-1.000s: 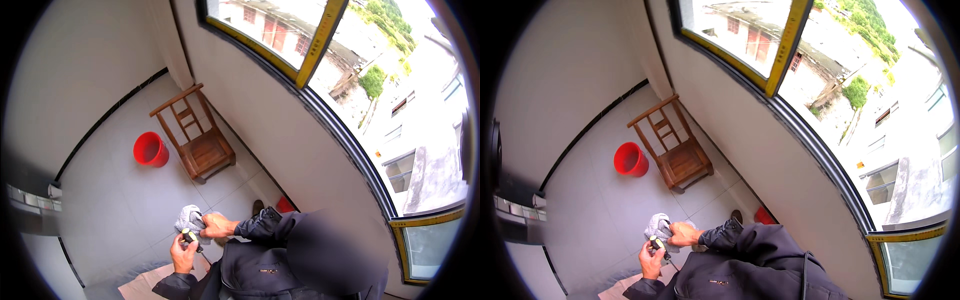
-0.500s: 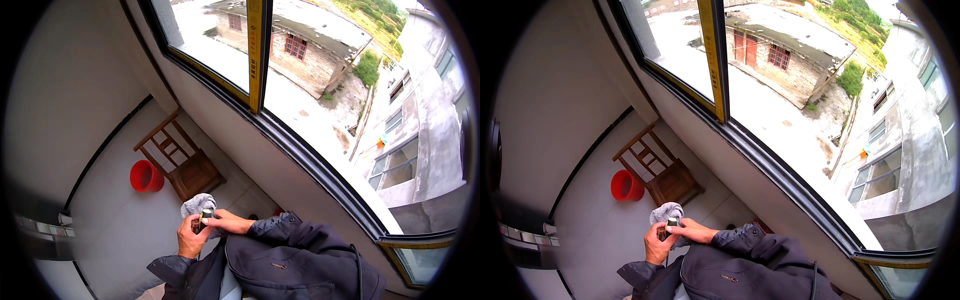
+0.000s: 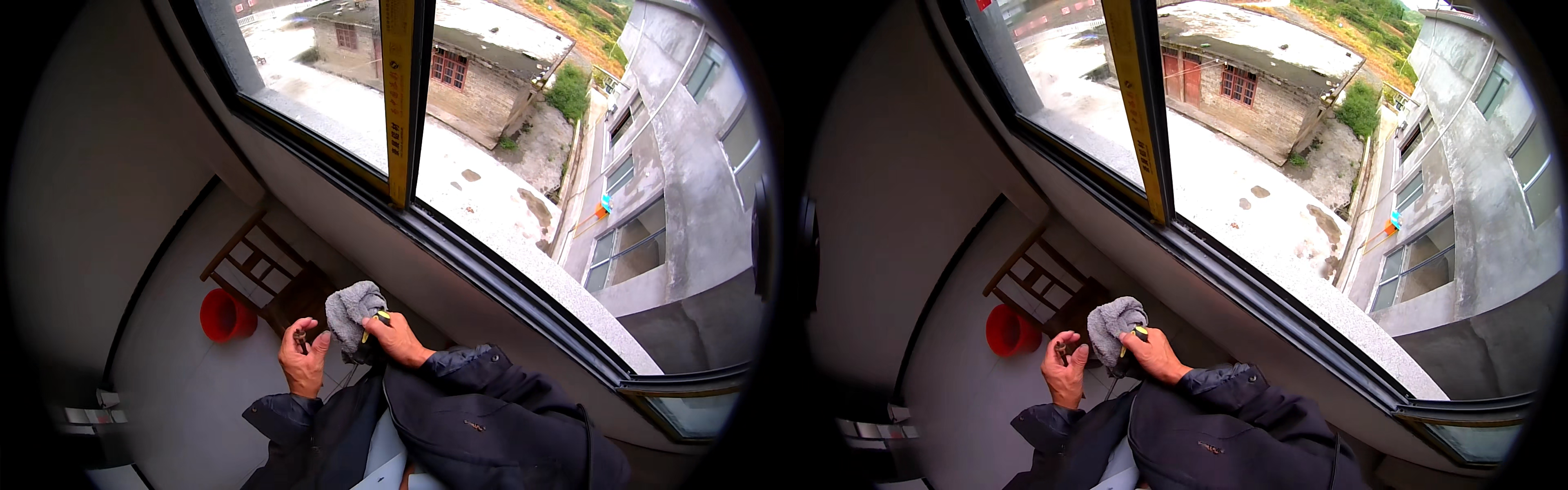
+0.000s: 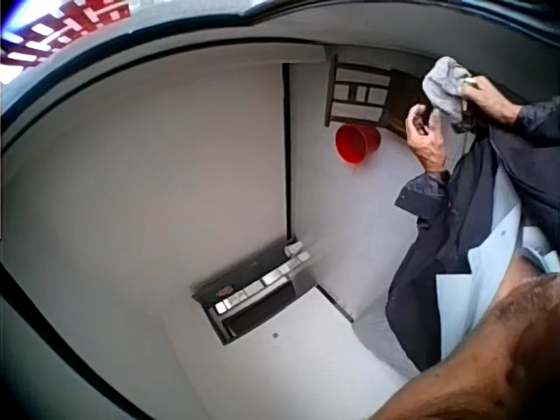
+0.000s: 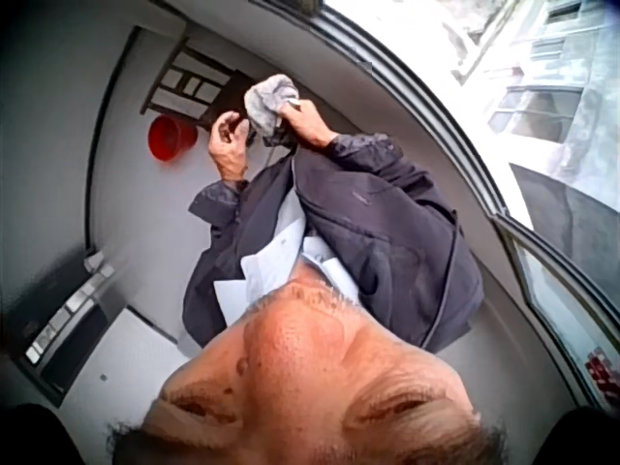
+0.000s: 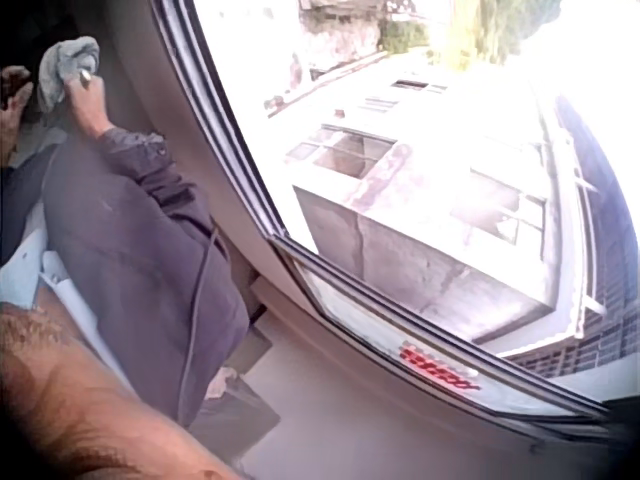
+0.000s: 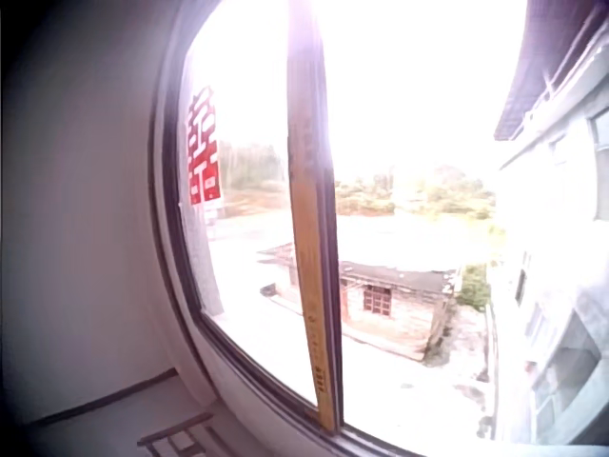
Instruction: The person wipes the window frame with a cloth, then uses a screwdriver to adjust screws along the window track. The person works on the window frame from an elevated position.
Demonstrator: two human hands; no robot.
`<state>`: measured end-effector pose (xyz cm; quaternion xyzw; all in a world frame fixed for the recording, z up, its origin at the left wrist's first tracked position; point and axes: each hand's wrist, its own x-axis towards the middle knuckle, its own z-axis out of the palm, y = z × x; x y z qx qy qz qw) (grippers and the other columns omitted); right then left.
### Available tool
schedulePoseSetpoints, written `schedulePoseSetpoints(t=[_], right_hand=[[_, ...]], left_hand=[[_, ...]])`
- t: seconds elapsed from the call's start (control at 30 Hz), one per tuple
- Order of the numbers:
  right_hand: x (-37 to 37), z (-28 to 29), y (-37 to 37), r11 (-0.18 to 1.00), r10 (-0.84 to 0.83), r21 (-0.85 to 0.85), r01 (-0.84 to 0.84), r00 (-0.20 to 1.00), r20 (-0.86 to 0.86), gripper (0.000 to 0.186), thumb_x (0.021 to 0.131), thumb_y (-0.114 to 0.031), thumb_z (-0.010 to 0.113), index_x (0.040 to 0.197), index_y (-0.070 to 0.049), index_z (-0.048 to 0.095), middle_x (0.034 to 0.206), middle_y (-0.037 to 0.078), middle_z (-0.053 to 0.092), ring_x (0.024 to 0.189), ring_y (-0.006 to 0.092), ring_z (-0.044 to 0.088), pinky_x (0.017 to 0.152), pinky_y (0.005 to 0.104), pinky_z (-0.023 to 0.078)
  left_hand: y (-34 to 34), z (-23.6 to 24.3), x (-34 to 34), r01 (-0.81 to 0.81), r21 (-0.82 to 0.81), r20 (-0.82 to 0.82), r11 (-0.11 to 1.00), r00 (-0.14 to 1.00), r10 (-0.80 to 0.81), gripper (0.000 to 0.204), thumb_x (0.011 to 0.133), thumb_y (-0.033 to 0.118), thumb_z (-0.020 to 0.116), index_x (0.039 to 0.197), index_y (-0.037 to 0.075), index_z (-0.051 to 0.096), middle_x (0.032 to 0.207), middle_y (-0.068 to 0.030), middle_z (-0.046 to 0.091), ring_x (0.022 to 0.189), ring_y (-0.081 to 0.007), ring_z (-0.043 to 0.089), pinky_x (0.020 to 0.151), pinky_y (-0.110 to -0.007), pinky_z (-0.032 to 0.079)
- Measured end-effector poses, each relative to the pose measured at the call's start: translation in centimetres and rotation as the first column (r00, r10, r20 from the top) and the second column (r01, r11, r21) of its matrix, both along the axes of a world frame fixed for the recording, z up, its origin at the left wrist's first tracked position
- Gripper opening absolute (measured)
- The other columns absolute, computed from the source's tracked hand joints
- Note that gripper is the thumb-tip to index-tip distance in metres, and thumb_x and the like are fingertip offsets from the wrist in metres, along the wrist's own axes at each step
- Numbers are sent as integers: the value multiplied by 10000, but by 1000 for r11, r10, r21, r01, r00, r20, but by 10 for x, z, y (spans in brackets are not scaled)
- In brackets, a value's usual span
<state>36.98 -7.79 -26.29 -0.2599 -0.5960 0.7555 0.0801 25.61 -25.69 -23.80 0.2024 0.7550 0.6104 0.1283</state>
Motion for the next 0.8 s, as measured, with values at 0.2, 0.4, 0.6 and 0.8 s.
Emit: schedulePoseSetpoints(t=[0.2, 0.4, 0.6, 0.8], right_hand=[[-39, 30, 1, 935, 42, 354, 10, 989, -140, 444, 921, -405, 696, 894, 38, 698, 760, 178, 694, 706, 293, 691, 685, 419, 540], [-44, 54, 18, 750, 98, 661, -5, 990, -104, 448, 875, -401, 735, 778, 26, 639, 677, 210, 641, 607, 388, 657, 585, 443, 524], [-24, 73, 36, 657, -109, 714, 239, 969, -224, 389, 860, -297, 739, 1050, 29, 641, 749, 210, 663, 652, 429, 662, 611, 448, 539], [15, 99, 89, 657, -223, 665, 356, 934, -280, 497, 865, -312, 740, 1216, 34, 671, 775, 165, 721, 685, 341, 735, 644, 394, 580]], left_hand=[[40, -3, -40, 283, 190, 202, 940, 926, -320, 868, 799, 601, 880, 1332, -26, 607, 1209, -65, 690, 1074, -162, 644, 972, -300, 507], [57, -11, -68, 232, 402, 308, 886, 877, -369, 453, 976, 257, 765, 1315, -23, 653, 1226, -74, 701, 1113, -181, 651, 1008, -350, 507], [95, 10, -67, 217, 514, 210, 830, 906, -367, 447, 1024, 279, 665, 1358, -14, 610, 1272, -109, 686, 1123, -223, 678, 1028, -385, 522], [138, 56, -60, 227, 635, 187, 739, 883, -431, 576, 986, 330, 619, 1422, -38, 540, 1344, -189, 644, 1214, -316, 653, 1084, -461, 513]])
